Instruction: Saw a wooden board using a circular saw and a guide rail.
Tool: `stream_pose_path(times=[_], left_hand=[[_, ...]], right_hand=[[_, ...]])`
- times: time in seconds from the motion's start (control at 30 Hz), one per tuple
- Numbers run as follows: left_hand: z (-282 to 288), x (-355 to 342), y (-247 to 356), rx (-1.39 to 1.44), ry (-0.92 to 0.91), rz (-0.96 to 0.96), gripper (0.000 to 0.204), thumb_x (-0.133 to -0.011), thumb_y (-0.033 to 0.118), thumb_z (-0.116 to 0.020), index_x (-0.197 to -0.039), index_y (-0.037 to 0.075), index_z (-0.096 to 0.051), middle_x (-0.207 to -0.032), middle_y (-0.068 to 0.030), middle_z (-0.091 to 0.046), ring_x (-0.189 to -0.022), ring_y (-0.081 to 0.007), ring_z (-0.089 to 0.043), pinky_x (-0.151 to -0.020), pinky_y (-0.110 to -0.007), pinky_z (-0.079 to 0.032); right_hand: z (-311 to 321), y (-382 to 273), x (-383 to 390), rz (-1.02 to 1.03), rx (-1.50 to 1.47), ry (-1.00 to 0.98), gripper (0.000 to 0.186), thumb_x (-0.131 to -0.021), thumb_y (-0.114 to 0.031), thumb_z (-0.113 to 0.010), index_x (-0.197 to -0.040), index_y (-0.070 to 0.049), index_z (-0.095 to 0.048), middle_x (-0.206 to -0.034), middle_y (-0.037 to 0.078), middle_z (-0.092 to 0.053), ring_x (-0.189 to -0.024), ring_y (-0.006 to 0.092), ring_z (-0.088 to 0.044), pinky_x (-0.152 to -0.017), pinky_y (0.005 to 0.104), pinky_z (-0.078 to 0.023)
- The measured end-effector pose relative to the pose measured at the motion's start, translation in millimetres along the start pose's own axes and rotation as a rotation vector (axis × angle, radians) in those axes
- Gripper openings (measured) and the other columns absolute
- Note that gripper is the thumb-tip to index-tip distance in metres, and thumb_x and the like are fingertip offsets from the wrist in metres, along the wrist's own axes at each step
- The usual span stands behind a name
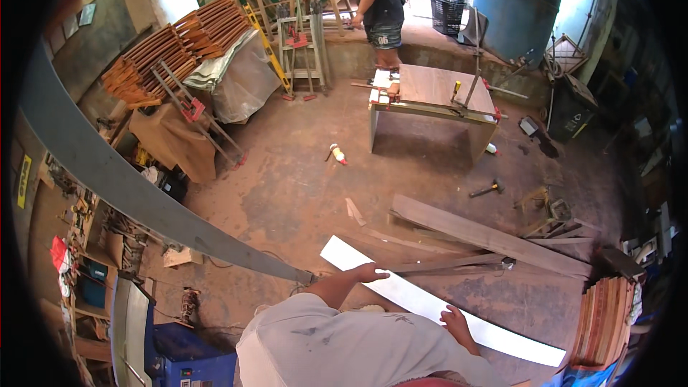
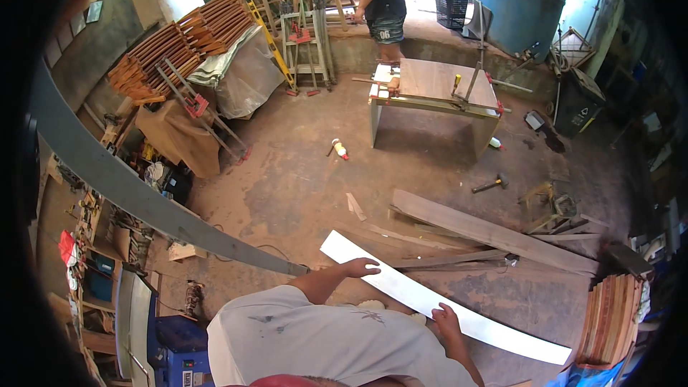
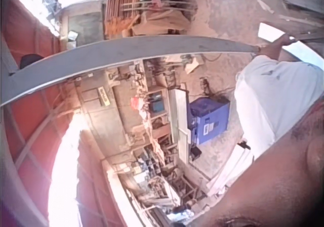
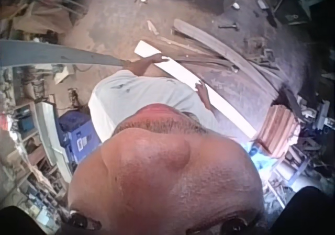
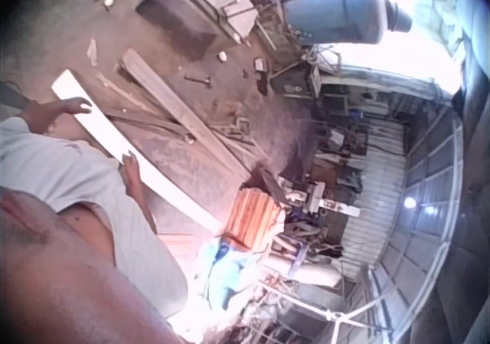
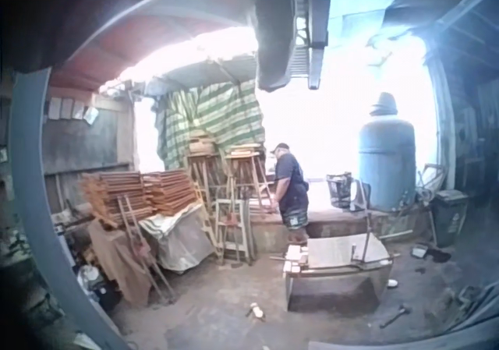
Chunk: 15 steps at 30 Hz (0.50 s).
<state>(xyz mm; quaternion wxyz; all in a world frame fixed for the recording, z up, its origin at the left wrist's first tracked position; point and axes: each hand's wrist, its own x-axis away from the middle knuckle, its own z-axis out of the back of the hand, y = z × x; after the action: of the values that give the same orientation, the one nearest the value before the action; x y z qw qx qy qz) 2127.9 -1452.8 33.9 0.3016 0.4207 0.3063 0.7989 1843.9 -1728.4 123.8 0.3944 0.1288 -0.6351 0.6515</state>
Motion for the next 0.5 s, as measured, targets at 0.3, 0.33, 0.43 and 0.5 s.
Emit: stream_pose_path(times=[0.3,0.33,0.43,0.5], left_hand=[[-15.9,-2.0,22.4,-0.031,-0.007,0.082,0.072,-0.088,0.064,-0.05,-0.131,0.007,-0.055,-0.136,-0.0181,-0.052,-0.128,-0.0341,-0.047,-0.109,-0.04,-0.035],[-17.6,-1.2,14.5,-0.032,0.009,0.097,0.073,-0.088,0.064,-0.05,-0.131,0.006,-0.055,-0.135,-0.0186,-0.053,-0.127,-0.0343,-0.048,-0.108,-0.04,-0.036],[-25.4,5.3,-14.4,-0.063,0.049,0.171,0.074,-0.088,0.063,-0.05,-0.13,0.003,-0.056,-0.133,-0.0205,-0.054,-0.125,-0.0354,-0.049,-0.107,-0.041,-0.037],[-31.2,8.2,-32.0,-0.061,0.061,0.205,0.075,-0.088,0.064,-0.05,-0.129,0.002,-0.056,-0.133,-0.0204,-0.054,-0.125,-0.0355,-0.05,-0.107,-0.041,-0.038]], right_hand=[[39.5,7.2,-40.7,-0.032,-0.037,-0.136,0.051,-0.092,-0.025,-0.062,-0.134,-0.001,-0.046,-0.111,0.012,-0.063,-0.093,0.0205,-0.063,-0.073,0.032,-0.053],[46.6,13.1,-44.2,-0.042,-0.001,-0.14,0.051,-0.092,-0.026,-0.062,-0.134,-0.002,-0.046,-0.11,0.011,-0.064,-0.092,0.0202,-0.064,-0.073,0.0318,-0.053],[64.6,30.5,-51.6,-0.112,0.149,-0.085,0.049,-0.09,-0.029,-0.064,-0.129,-0.003,-0.052,-0.101,0.009,-0.067,-0.085,0.0184,-0.065,-0.068,0.0326,-0.052],[72.7,37.7,-54.0,-0.126,0.219,-0.078,0.048,-0.088,-0.031,-0.065,-0.125,-0.003,-0.056,-0.1,0.009,-0.067,-0.084,0.0178,-0.065,-0.068,0.0332,-0.052]])
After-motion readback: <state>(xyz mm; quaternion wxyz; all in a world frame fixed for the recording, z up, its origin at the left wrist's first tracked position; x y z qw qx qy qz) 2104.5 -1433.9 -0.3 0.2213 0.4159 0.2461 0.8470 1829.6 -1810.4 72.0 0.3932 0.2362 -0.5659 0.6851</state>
